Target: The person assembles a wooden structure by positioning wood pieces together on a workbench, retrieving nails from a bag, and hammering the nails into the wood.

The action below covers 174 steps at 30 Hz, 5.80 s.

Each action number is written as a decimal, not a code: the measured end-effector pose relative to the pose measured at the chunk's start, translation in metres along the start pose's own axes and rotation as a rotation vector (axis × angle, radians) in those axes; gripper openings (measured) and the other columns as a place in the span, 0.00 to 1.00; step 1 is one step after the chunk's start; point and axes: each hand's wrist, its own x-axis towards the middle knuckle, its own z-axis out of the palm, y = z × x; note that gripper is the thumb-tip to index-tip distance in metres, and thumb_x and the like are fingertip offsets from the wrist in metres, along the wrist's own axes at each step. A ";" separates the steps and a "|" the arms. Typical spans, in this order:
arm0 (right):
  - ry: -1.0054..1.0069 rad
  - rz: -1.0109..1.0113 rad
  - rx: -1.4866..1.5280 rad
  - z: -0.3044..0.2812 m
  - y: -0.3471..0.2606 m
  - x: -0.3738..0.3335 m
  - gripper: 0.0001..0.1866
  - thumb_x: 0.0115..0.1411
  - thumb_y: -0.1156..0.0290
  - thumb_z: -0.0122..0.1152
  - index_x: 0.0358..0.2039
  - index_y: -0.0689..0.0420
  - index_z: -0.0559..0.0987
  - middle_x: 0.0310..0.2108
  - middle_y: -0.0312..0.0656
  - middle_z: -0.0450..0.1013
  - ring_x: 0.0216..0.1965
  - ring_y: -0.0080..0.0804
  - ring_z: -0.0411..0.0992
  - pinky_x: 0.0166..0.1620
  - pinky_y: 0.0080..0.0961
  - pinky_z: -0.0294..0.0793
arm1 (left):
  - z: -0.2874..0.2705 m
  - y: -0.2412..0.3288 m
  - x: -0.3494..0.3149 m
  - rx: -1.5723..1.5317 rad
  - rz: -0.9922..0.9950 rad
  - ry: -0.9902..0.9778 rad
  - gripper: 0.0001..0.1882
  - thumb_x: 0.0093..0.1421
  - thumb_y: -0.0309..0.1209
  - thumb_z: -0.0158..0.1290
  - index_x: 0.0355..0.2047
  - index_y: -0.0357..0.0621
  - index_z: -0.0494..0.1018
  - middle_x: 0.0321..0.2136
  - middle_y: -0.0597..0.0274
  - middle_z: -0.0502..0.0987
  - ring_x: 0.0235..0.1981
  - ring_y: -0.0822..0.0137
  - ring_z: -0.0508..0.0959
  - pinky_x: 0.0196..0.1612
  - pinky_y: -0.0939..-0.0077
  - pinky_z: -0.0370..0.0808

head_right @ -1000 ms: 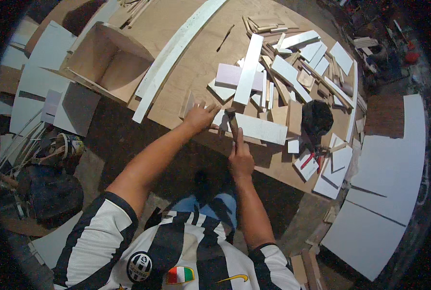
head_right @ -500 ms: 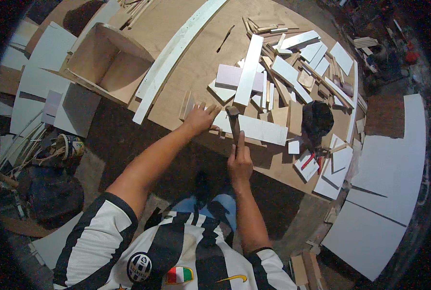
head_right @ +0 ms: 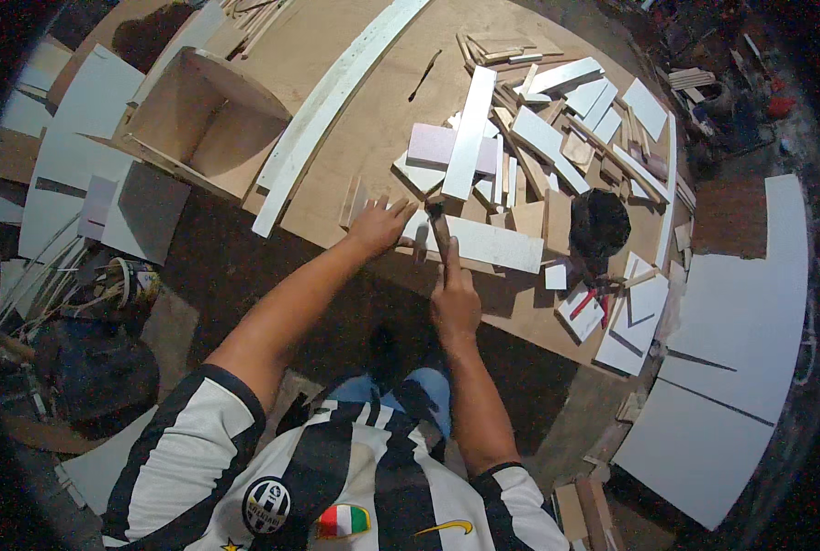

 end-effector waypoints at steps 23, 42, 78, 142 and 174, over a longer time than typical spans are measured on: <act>-0.204 0.149 0.025 -0.009 -0.008 -0.004 0.34 0.69 0.64 0.52 0.73 0.36 0.55 0.44 0.58 0.77 0.41 0.60 0.77 0.40 0.49 0.77 | -0.004 0.003 -0.003 0.011 -0.025 -0.045 0.46 0.56 0.59 0.59 0.69 0.51 0.59 0.66 0.56 0.66 0.63 0.37 0.67 0.60 0.42 0.69; 0.011 -0.140 0.019 -0.004 0.099 -0.055 0.27 0.62 0.62 0.61 0.62 0.47 0.69 0.38 0.49 0.75 0.39 0.52 0.76 0.41 0.46 0.77 | -0.002 0.004 0.001 0.016 -0.022 -0.044 0.47 0.56 0.61 0.57 0.69 0.49 0.59 0.67 0.55 0.64 0.65 0.39 0.65 0.61 0.40 0.66; 0.122 -0.227 0.250 -0.032 0.212 0.032 0.22 0.57 0.65 0.69 0.51 0.55 0.77 0.44 0.51 0.74 0.45 0.51 0.73 0.48 0.42 0.75 | 0.018 0.189 0.033 -0.070 -0.160 0.063 0.41 0.65 0.60 0.49 0.69 0.46 0.61 0.72 0.52 0.54 0.74 0.47 0.50 0.70 0.40 0.50; -0.398 0.417 -0.289 -0.008 0.389 0.263 0.24 0.61 0.52 0.56 0.52 0.52 0.82 0.55 0.51 0.77 0.58 0.53 0.73 0.62 0.56 0.67 | 0.009 0.309 0.231 -0.113 0.163 -0.082 0.37 0.63 0.56 0.52 0.64 0.42 0.67 0.67 0.52 0.64 0.71 0.50 0.56 0.73 0.41 0.43; -0.457 0.707 1.233 -0.127 0.360 0.209 0.07 0.64 0.70 0.65 0.36 0.59 0.78 0.29 0.38 0.78 0.25 0.25 0.74 0.30 0.22 0.75 | 0.001 0.287 0.212 -0.494 0.030 0.039 0.27 0.63 0.48 0.55 0.55 0.44 0.77 0.56 0.52 0.76 0.66 0.44 0.65 0.67 0.45 0.59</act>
